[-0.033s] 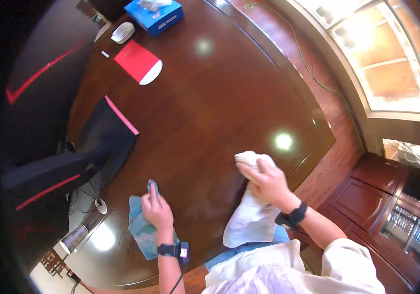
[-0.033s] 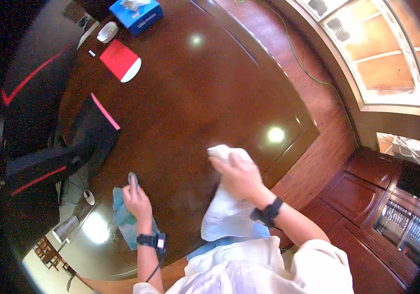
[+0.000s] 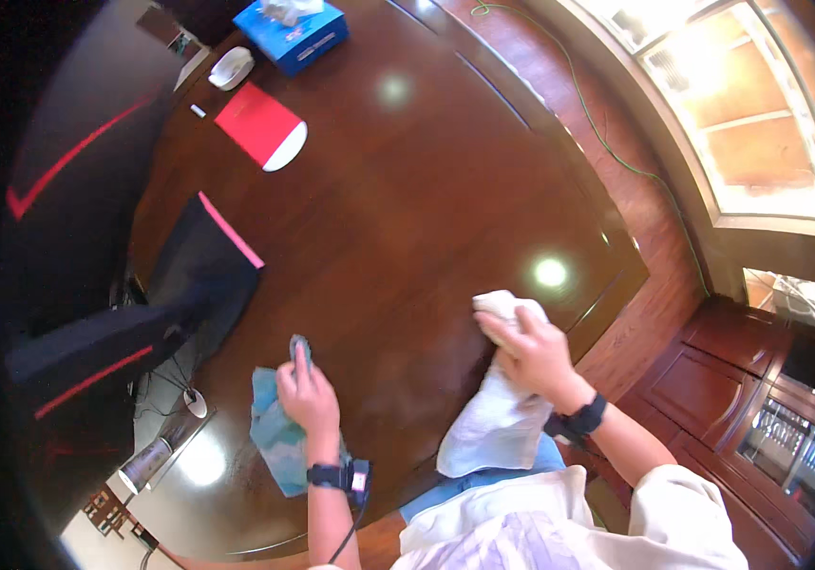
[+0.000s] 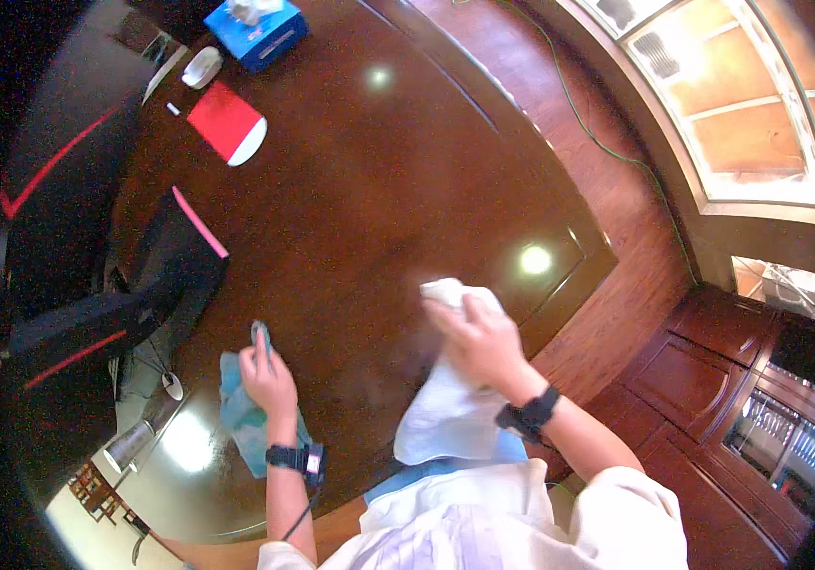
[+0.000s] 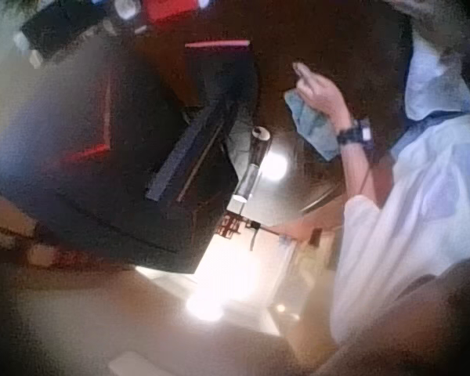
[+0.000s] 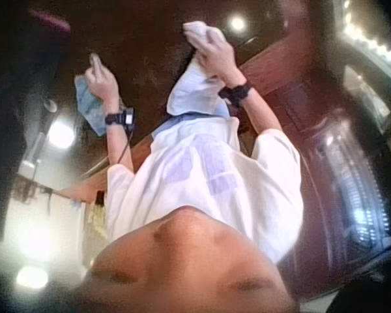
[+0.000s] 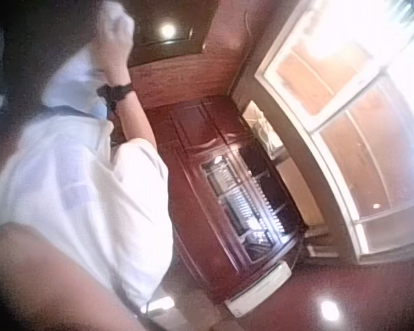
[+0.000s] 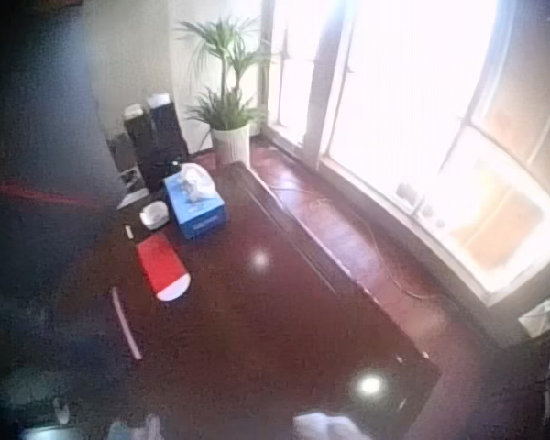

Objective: The person wipes a wooden table surface using two cloths, one white and one teal. They move the cloths across the table in circular and linear motions, covering different areas while occasionally adjusting their grip and cloth position.

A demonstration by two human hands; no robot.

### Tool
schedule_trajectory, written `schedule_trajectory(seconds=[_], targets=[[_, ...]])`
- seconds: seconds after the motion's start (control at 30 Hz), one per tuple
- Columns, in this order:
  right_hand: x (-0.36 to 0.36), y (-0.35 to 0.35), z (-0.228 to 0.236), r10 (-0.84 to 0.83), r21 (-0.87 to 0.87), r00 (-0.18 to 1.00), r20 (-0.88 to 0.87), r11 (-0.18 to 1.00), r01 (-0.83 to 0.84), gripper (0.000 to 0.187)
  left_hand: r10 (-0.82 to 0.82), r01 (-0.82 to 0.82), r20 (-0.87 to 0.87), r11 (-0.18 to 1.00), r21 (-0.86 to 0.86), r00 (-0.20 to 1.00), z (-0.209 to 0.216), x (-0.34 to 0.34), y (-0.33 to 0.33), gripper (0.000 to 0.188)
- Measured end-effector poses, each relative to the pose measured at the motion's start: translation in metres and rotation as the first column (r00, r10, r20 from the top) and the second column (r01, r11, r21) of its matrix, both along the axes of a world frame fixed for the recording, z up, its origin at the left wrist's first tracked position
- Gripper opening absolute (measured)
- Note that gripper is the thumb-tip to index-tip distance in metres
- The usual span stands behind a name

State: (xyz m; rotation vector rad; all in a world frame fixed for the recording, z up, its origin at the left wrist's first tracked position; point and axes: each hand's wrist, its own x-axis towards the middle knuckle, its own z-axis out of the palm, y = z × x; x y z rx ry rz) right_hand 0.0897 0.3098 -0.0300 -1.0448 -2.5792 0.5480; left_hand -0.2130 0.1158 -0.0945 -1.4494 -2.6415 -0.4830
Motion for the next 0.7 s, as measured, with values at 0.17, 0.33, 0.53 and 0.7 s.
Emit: schedule_trajectory(seconds=[0.17,0.33,0.53,0.7], targets=[[0.114,0.052,0.013,-0.272,-0.178,0.937,0.218,0.933,0.312,0.061,-0.159,0.163,-0.093,0.986,0.037,0.983,0.001,0.07,0.195,0.042],[0.184,0.078,0.02,-0.424,-0.224,0.863,0.275,0.845,0.486,0.058,-0.398,0.393,-0.042,0.915,-0.09,0.917,0.011,0.216,0.315,0.045],[0.206,0.101,0.023,-0.523,-0.21,0.846,0.1,0.821,0.532,0.064,-0.466,0.479,0.131,0.873,-0.092,0.875,0.02,0.314,0.31,0.05],[0.183,0.131,0.021,-0.467,-0.152,0.87,-0.157,0.882,0.446,0.074,-0.367,0.384,0.14,0.913,-0.134,0.92,0.021,0.277,0.276,0.058]])
